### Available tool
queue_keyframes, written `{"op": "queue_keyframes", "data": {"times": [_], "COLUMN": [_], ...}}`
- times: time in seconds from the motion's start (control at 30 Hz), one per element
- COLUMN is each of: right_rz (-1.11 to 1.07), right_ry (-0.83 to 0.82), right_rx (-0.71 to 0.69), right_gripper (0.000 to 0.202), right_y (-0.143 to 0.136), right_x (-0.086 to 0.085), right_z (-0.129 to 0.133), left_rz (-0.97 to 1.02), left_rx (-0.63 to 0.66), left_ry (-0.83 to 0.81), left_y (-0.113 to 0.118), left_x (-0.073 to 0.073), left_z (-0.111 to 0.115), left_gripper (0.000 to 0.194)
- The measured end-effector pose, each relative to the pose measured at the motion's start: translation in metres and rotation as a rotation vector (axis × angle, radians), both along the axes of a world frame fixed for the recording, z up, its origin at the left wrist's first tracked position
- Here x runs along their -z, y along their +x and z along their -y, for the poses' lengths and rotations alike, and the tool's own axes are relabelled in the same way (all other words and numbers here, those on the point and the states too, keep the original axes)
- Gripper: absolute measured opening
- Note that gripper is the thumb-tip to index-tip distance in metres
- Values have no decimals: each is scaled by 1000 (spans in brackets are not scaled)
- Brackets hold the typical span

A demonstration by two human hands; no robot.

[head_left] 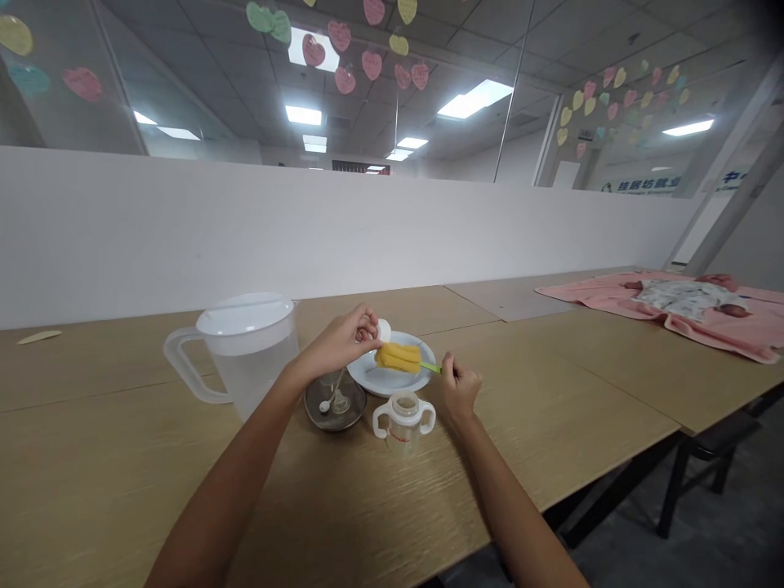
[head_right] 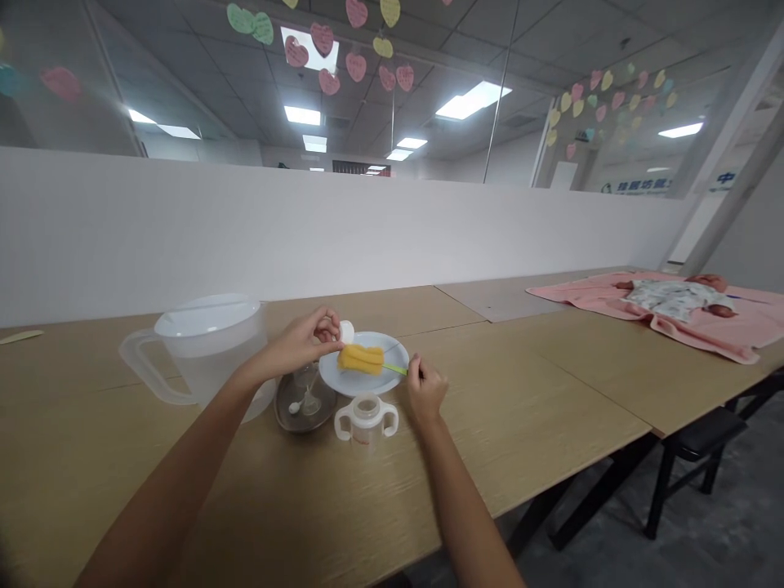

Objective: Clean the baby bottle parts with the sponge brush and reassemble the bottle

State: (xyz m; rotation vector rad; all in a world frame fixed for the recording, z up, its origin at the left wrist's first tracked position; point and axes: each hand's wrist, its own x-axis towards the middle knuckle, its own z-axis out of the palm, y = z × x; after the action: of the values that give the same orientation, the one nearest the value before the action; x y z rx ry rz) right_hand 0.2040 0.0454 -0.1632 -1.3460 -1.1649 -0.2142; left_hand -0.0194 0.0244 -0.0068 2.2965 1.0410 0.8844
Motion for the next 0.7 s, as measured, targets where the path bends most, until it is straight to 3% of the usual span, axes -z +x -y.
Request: {"op": "queue_keyframes", "data": {"times": [0.37,0.57,0.7], "right_rz": [-25,-160,-251], "right_ry": [56,20,-3], "right_rx": [-38,-7,19], "right_gripper": [51,52,51], "right_y": [-2,2,6], "right_x": [-1,-2,-2], "right_z": [2,-1,-3], "left_rz": [-105,-560,-852], "left_rx": [25,-289,-314], "left_ry": [-8,160,-26], "left_y": [-4,-18,-25], "left_x": [-8,-4,8], "left_z": [7,-2,-11], "left_gripper": [25,18,27]}}
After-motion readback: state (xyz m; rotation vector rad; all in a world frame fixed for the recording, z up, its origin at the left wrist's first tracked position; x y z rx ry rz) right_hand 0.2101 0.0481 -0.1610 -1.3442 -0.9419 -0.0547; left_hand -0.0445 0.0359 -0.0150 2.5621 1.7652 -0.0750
